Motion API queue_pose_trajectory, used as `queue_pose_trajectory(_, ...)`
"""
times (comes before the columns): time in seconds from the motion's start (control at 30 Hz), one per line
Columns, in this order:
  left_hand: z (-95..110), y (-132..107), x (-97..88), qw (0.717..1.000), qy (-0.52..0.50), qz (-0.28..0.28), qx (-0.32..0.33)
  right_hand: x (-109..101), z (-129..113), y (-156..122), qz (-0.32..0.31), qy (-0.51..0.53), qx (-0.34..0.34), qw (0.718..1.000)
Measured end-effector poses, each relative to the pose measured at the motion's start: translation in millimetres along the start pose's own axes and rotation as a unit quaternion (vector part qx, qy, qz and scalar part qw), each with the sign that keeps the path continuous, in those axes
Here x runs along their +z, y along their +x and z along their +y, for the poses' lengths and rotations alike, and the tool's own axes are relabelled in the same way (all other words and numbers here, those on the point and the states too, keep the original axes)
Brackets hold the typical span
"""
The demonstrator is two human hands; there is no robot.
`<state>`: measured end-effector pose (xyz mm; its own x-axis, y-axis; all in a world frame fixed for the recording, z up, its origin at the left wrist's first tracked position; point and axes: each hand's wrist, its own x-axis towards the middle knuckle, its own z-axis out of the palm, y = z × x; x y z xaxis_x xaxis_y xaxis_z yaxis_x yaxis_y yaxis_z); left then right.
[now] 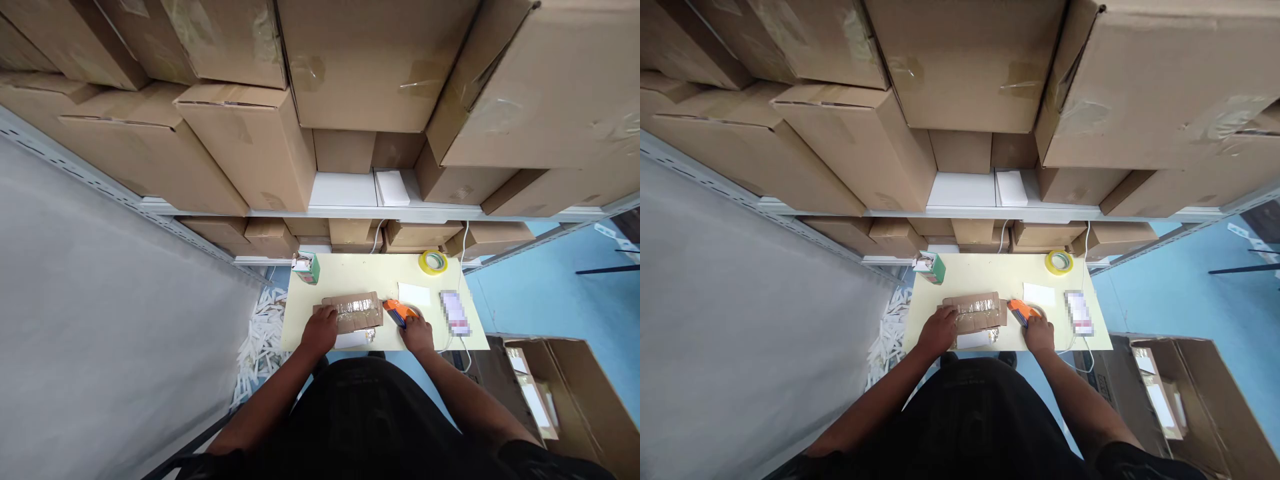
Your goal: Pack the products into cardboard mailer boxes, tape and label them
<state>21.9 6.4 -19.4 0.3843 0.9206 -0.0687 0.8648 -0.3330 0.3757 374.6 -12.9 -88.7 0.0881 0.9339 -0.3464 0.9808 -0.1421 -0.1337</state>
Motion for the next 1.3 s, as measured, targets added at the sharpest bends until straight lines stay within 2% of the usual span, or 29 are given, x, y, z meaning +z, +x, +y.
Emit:
queue_pose_trajectory(0.07, 6, 3, -2.6, 0.998, -0.047, -0.003, -0.048, -3, -1, 1, 0.007, 0.019, 0.004, 1.000)
queue_pose_trajectory(0.13, 10, 5, -4.3, 0.990, -0.111, 0.003, -0.092, -14, 2, -4, 0.015, 0.081, 0.001, 0.997)
queue_pose_trajectory(0.27, 12, 6, -6.9, 0.948, -0.275, 0.028, -0.158, -59, 7, -24, 0.026, 0.254, 0.000, 0.967)
queue_pose_trajectory(0.3, 11, 6, -7.7, 0.927, -0.325, 0.029, -0.183, -72, 3, -27, 0.022, 0.299, -0.013, 0.954)
queue_pose_trajectory(0.37, 8, 6, -9.3, 0.867, -0.433, 0.014, -0.245, -97, -14, -28, -0.006, 0.374, -0.056, 0.926)
queue_pose_trajectory(0.47, 3, 5, -11.0, 0.771, -0.563, -0.011, -0.296, -122, -57, -18, -0.073, 0.405, -0.120, 0.903)
queue_pose_trajectory(0.6, -1, 1, -11.4, 0.706, -0.645, 0.001, -0.292, -127, -110, 1, -0.139, 0.365, -0.174, 0.904)
queue_pose_trajectory(0.73, 2, -3, -14.4, 0.654, -0.700, 0.022, -0.286, -118, -129, 10, -0.170, 0.301, -0.208, 0.915)
queue_pose_trajectory(0.8, 6, -4, -16.7, 0.651, -0.698, 0.035, -0.296, -115, -131, 11, -0.174, 0.273, -0.222, 0.920)
queue_pose_trajectory(0.9, 10, -2, -16.8, 0.672, -0.667, 0.042, -0.319, -115, -135, 11, -0.172, 0.234, -0.239, 0.926)
queue_pose_trajectory(1.03, 10, 1, -6.3, 0.700, -0.623, 0.063, -0.343, -123, -145, 11, -0.152, 0.179, -0.249, 0.940)
queue_pose_trajectory(1.13, 0, -3, 2.4, 0.713, -0.595, 0.095, -0.358, -134, -145, 14, -0.137, 0.140, -0.252, 0.948)
queue_pose_trajectory(1.3, -35, -21, 8.2, 0.735, -0.537, 0.151, -0.384, -148, -122, 23, -0.148, 0.111, -0.220, 0.958)
